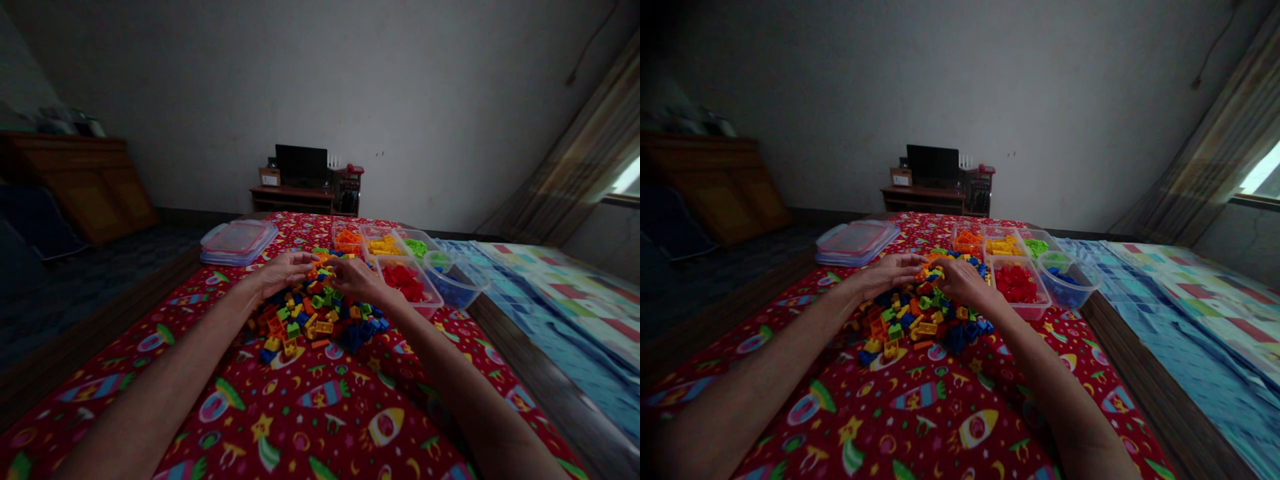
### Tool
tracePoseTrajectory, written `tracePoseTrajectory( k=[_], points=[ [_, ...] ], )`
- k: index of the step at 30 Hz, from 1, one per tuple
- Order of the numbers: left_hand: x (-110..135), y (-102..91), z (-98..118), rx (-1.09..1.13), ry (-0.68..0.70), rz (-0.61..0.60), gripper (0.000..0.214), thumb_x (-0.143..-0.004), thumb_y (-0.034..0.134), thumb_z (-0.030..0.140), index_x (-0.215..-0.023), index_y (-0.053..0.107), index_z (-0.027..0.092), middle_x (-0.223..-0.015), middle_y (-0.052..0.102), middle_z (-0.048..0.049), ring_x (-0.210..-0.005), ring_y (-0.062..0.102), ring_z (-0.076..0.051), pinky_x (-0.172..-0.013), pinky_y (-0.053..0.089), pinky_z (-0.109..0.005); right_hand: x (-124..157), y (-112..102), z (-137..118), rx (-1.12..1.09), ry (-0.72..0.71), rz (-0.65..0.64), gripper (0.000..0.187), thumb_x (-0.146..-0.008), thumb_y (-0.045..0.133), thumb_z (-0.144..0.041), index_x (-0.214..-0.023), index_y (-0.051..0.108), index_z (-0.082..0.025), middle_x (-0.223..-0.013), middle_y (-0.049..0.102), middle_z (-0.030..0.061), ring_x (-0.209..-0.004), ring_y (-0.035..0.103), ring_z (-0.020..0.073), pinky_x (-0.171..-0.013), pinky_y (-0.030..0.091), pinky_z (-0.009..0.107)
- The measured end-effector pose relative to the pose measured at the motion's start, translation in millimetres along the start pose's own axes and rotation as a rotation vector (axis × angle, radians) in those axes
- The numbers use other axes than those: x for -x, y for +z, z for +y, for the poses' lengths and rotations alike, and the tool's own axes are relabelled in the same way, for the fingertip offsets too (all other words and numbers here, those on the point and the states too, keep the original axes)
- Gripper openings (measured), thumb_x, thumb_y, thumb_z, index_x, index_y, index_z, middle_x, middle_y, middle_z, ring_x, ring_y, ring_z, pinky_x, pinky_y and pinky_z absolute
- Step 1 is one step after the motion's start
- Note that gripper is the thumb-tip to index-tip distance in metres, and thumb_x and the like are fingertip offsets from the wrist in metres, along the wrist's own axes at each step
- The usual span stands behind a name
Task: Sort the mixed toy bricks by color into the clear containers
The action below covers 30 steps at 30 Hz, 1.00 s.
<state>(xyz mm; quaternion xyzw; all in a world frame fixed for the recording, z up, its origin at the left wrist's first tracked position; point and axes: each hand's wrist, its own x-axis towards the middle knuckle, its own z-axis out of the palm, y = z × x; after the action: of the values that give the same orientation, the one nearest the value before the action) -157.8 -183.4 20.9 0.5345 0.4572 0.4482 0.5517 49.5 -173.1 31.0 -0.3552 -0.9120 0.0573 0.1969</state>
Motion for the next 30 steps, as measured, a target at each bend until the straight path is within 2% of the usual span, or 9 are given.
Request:
tracePoseTrajectory(
  k=[5, 8, 14, 18, 21, 25, 30],
  points=[
    [-2, 0.5, -4, -0.316, 0.094, 0.098, 0.047, -0.056, 0.081, 0.039, -0.095, 0.069, 0.016, -0.089, 0.070, -0.0049, -0.090, 0.065, -0.022, -0.084, 0.050, -0.034, 0, 0, 2, 0.172, 0.091, -0.066, 0.039, -0.084, 0.048, -0.017, -0.120, 0.061, -0.018, -0.098, 0.070, 0.0098, -0.082, 0.061, 0.0172, -0.066, 0.036, 0.024],
    [-3, -1.2, -3, -0.390, 0.120, 0.106, 0.051, -0.055, 0.079, 0.045, -0.096, 0.068, 0.016, -0.096, 0.071, -0.0076, -0.096, 0.065, -0.025, -0.088, 0.048, -0.038, 0, 0, 3, 0.222, 0.145, -0.097, 0.037, -0.083, 0.046, -0.014, -0.115, 0.065, -0.018, -0.098, 0.070, 0.0107, -0.084, 0.062, 0.0180, -0.066, 0.037, 0.024],
    [-12, -4.3, -8, -0.429, 0.161, 0.036, 0.050, -0.053, 0.077, 0.048, -0.090, 0.069, 0.016, -0.093, 0.073, -0.0065, -0.093, 0.066, -0.026, -0.087, 0.049, -0.039, 4, 1, 2, 0.229, 0.050, -0.111, 0.029, -0.085, 0.048, -0.016, -0.109, 0.066, -0.017, -0.105, 0.068, 0.0109, -0.095, 0.060, 0.0190, -0.074, 0.040, 0.025],
    [-20, -4.1, -15, -0.519, 0.219, 0.044, 0.041, -0.053, 0.075, 0.046, -0.082, 0.071, 0.018, -0.089, 0.073, -0.0045, -0.088, 0.066, -0.024, -0.086, 0.050, -0.038, 6, 2, 1, 0.236, 0.011, -0.151, 0.024, -0.087, 0.048, -0.013, -0.101, 0.067, -0.014, -0.097, 0.068, 0.0121, -0.088, 0.059, 0.0183, -0.071, 0.038, 0.025],
    [-20, -2.4, -16, -0.578, 0.233, 0.063, 0.035, -0.056, 0.074, 0.043, -0.080, 0.071, 0.018, -0.088, 0.073, -0.0047, -0.088, 0.065, -0.025, -0.087, 0.049, -0.039, 4, 1, 2, 0.237, 0.044, -0.104, 0.021, -0.089, 0.047, -0.018, -0.094, 0.067, -0.012, -0.089, 0.068, 0.0125, -0.076, 0.058, 0.0170, -0.063, 0.033, 0.026],
    [-15, 1.8, -10, -0.432, 0.226, 0.102, 0.041, -0.056, 0.077, 0.041, -0.088, 0.069, 0.016, -0.089, 0.072, -0.0054, -0.090, 0.066, -0.025, -0.087, 0.050, -0.040, 0, -1, 5, 0.157, 0.042, 0.022, 0.020, -0.089, 0.049, -0.022, -0.093, 0.065, -0.013, -0.079, 0.067, 0.0084, -0.066, 0.054, 0.0141, -0.060, 0.028, 0.025],
    [-5, 8.5, -3, -0.236, 0.168, 0.114, 0.056, -0.058, 0.081, 0.039, -0.105, 0.063, 0.015, -0.097, 0.070, -0.0067, -0.094, 0.065, -0.023, -0.090, 0.049, -0.039, -2, -2, 1, 0.034, 0.028, 0.112, 0.016, -0.087, 0.052, -0.020, -0.091, 0.066, -0.013, -0.078, 0.066, 0.0063, -0.067, 0.054, 0.0130, -0.061, 0.029, 0.023]
  ],
)
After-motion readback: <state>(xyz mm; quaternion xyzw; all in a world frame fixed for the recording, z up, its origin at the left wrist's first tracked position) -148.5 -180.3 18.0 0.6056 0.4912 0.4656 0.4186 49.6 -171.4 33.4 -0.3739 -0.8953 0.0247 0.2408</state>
